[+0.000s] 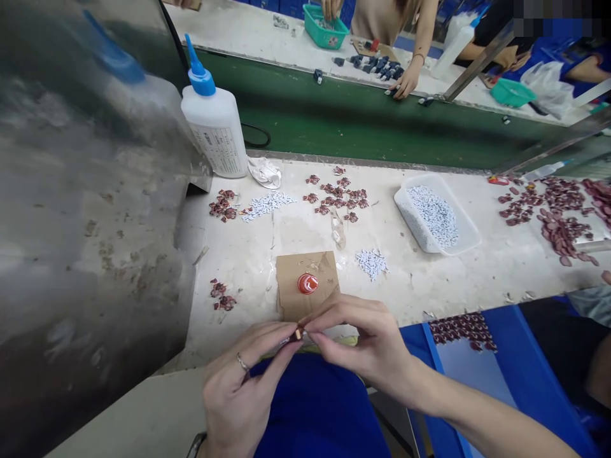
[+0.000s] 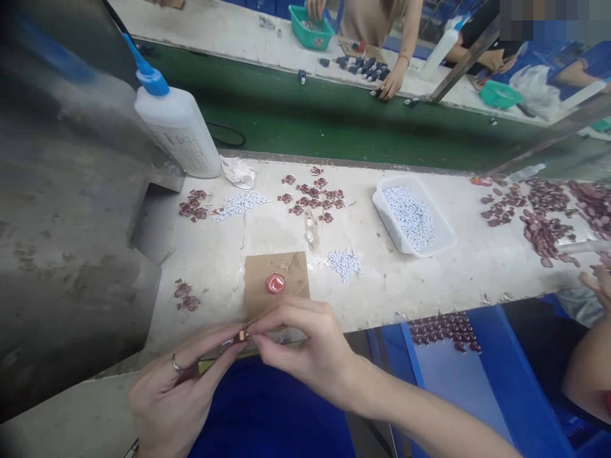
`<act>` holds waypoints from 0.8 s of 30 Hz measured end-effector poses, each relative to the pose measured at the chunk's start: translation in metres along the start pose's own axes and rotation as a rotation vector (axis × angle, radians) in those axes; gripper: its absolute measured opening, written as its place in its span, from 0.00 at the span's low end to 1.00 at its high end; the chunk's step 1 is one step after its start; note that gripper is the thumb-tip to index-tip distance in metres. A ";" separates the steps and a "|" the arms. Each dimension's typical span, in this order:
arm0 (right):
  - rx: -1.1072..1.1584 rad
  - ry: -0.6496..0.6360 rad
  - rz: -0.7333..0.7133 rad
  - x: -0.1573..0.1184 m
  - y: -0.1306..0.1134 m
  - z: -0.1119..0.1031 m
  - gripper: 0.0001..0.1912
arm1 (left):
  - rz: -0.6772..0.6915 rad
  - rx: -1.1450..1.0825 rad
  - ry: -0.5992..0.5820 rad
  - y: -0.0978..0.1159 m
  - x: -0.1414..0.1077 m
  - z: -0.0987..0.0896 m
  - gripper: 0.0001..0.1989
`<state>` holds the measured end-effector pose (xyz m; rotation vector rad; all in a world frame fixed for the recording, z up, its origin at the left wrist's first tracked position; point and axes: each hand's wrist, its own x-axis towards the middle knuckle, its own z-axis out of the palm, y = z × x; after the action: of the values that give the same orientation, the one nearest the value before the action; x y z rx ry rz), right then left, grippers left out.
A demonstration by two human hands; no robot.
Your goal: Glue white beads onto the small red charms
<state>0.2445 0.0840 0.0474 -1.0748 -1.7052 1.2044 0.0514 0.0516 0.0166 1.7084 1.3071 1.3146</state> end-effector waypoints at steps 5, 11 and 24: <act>-0.042 -0.036 -0.017 0.002 -0.002 -0.001 0.06 | 0.008 0.017 -0.003 0.000 -0.001 -0.001 0.16; -0.309 -0.120 -0.228 -0.003 -0.006 -0.003 0.10 | -0.019 0.020 0.006 0.000 -0.004 0.000 0.15; -0.020 -0.115 0.002 0.009 -0.014 -0.006 0.09 | -0.096 0.063 0.031 0.008 0.002 0.000 0.18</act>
<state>0.2441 0.0913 0.0632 -1.0369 -1.8075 1.2747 0.0546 0.0511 0.0245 1.6510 1.4441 1.2621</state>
